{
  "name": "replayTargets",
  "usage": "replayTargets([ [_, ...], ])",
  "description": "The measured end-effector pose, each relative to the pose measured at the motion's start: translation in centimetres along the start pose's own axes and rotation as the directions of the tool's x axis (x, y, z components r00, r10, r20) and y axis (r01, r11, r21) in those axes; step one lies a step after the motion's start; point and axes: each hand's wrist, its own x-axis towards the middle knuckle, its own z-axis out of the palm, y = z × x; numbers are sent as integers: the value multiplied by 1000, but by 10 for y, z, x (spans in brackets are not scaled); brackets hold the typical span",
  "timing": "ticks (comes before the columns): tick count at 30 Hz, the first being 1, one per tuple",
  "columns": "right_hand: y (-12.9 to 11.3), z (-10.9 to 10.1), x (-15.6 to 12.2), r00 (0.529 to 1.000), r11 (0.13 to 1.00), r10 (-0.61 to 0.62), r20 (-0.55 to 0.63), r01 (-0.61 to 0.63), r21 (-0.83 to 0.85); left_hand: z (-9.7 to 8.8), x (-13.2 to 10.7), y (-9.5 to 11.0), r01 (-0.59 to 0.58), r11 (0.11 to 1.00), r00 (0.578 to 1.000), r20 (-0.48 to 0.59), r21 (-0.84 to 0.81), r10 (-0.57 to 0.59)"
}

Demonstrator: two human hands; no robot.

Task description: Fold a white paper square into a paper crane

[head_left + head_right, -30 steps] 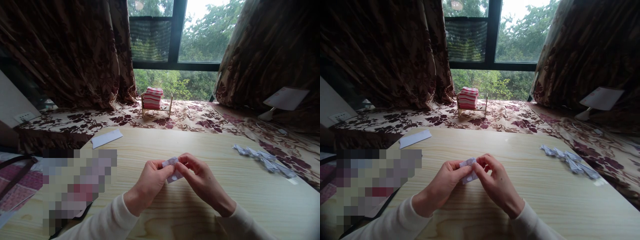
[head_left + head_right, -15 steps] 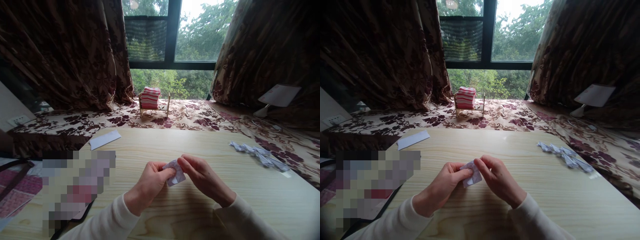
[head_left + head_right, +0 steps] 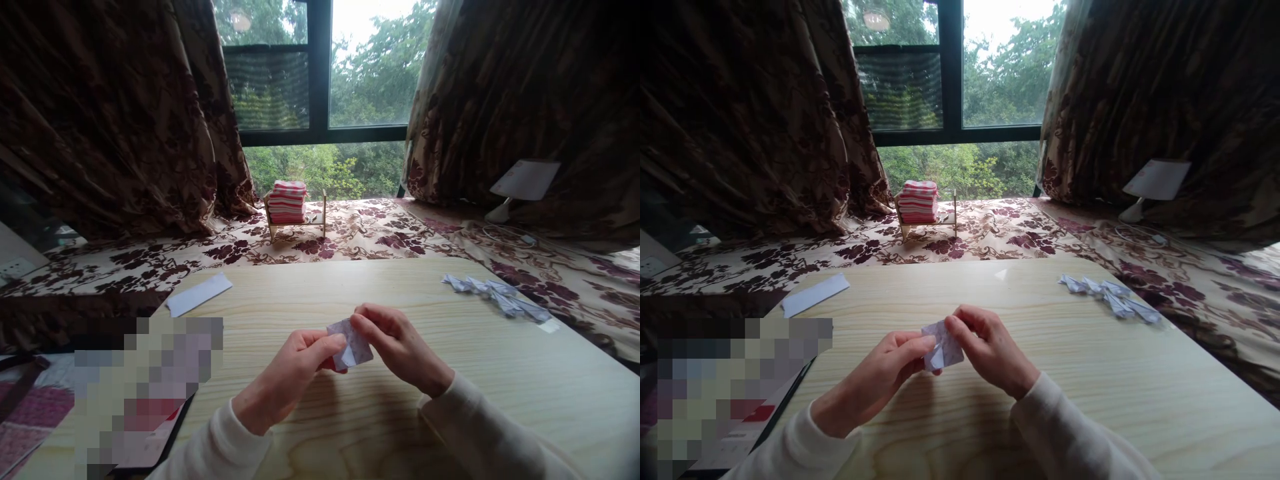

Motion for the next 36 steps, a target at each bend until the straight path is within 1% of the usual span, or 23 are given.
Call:
replayTargets([
  [2,0,0,0,1000,1000,7,-11,-7,26,-1,1,-2,-41,996,999,3,77,41],
  [5,1,1,1,1000,998,22,-9,-21,67,0,2,-4,-78,986,996,-34,148,84],
  [7,2,3,1,1000,997,28,-13,-27,78,1,3,-6,-77,987,994,-64,141,86],
  [11,5,5,1,999,998,33,-8,-32,59,4,5,-10,-98,993,993,-65,73,103],
  [14,6,6,1,999,998,42,31,-43,35,4,4,-11,-116,989,991,-57,95,121],
  [16,5,7,1,994,997,64,83,-67,30,4,3,-10,-123,986,991,-45,114,129],
  [18,4,8,0,986,994,93,135,-100,45,6,2,-9,-120,986,991,-42,119,126],
  [20,3,10,-1,982,990,111,155,-122,69,7,1,-9,-98,989,993,-56,113,104],
  [24,7,19,-4,982,981,143,124,-158,116,8,1,-12,-46,997,995,-80,60,51],
  [27,13,26,-3,980,964,183,81,-195,178,6,2,-14,-14,1000,992,-124,23,16],
  [29,16,27,-1,978,956,195,77,-207,206,5,3,-15,-7,1000,990,-142,14,9],
  [31,17,25,0,974,951,207,91,-223,217,4,4,-15,-13,1000,991,-130,27,17],
  [33,16,20,2,974,955,205,95,-220,198,3,4,-15,-23,998,993,-111,59,29],
  [36,12,16,1,983,980,155,94,-165,113,4,4,-15,-40,994,995,-83,100,48],
])
